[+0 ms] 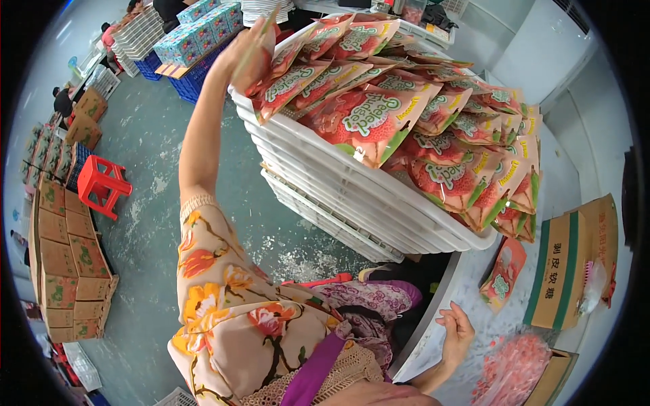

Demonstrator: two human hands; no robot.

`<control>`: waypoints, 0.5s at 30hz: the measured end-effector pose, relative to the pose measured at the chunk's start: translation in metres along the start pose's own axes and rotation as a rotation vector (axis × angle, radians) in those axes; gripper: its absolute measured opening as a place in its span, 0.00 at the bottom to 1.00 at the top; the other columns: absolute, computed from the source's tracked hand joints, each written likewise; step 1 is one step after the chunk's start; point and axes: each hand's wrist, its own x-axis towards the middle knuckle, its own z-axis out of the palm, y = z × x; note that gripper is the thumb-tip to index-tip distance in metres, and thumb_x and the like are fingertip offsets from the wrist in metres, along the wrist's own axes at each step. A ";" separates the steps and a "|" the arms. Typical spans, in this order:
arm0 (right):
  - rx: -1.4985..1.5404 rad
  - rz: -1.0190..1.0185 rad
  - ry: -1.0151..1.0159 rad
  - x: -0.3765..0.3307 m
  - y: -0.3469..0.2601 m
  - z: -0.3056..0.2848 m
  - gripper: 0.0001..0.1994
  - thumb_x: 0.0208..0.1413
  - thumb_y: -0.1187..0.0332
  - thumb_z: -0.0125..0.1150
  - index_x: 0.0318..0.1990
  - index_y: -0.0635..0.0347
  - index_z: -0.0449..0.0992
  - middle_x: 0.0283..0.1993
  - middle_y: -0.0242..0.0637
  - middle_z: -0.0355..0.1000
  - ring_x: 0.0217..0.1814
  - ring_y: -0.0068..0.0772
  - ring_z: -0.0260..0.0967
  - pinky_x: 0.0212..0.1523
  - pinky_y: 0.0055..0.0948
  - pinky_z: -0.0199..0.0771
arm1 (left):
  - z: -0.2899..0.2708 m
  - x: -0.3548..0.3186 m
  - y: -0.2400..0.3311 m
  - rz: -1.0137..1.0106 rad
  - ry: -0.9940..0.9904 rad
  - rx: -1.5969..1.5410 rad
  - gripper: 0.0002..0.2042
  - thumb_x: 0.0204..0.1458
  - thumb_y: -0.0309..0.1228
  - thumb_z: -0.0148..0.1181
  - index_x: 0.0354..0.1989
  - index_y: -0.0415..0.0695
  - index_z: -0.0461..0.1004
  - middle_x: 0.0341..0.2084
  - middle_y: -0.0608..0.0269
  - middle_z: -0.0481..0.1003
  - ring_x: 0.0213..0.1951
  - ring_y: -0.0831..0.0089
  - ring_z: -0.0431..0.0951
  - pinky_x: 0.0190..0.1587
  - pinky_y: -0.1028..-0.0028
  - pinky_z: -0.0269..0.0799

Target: Packing small individual candies into plastic pouches and organizing them into large storage trays.

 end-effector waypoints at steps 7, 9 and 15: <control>0.023 0.112 0.141 -0.027 0.042 -0.024 0.16 0.60 0.72 0.56 0.55 0.65 0.72 0.38 0.40 0.75 0.32 0.24 0.71 0.38 0.24 0.74 | 0.037 -0.015 -0.004 0.295 0.023 -0.687 0.32 0.55 0.33 0.54 0.68 0.44 0.52 0.59 0.55 0.63 0.58 0.66 0.65 0.61 0.67 0.59; 0.029 0.139 0.184 -0.041 0.054 -0.032 0.16 0.59 0.73 0.55 0.54 0.66 0.72 0.38 0.40 0.75 0.32 0.25 0.72 0.38 0.25 0.74 | 0.025 -0.017 -0.002 0.465 0.229 0.178 0.29 0.49 0.27 0.55 0.62 0.38 0.59 0.49 0.51 0.70 0.51 0.63 0.71 0.52 0.68 0.68; 0.033 0.257 0.356 -0.073 0.094 -0.050 0.17 0.59 0.70 0.55 0.54 0.68 0.72 0.38 0.39 0.75 0.33 0.24 0.71 0.40 0.24 0.73 | 0.031 0.037 -0.041 -0.272 -0.053 0.421 0.11 0.56 0.37 0.56 0.39 0.43 0.74 0.32 0.68 0.69 0.31 0.73 0.66 0.33 0.75 0.69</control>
